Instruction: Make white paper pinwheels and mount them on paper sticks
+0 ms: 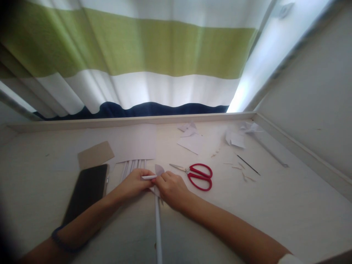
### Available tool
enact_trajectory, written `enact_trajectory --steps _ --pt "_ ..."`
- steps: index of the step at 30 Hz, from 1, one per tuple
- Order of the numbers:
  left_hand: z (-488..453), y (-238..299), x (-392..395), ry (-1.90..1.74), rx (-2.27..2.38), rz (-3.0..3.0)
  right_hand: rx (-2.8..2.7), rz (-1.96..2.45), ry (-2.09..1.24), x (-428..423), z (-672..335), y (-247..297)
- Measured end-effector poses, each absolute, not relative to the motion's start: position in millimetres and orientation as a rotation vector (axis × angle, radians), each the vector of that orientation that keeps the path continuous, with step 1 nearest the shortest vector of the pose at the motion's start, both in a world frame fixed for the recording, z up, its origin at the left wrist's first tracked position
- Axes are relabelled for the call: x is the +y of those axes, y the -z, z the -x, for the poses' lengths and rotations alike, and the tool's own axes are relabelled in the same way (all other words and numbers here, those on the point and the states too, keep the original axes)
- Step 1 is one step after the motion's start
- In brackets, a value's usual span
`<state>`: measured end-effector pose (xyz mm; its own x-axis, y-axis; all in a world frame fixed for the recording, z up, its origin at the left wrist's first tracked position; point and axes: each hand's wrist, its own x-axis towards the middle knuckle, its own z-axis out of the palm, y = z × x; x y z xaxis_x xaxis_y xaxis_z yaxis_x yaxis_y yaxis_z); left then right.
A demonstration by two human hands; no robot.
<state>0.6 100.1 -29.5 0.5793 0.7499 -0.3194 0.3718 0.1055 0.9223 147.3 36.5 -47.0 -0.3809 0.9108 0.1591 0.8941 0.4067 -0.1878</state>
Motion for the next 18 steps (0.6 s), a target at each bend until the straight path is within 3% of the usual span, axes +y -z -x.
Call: enact_trajectory --steps 18 --pt "-2.0 21.8 98.7 -0.332 0.976 -1.427 -2.436 1.626 -0.15 37.8 -145.1 46.8"
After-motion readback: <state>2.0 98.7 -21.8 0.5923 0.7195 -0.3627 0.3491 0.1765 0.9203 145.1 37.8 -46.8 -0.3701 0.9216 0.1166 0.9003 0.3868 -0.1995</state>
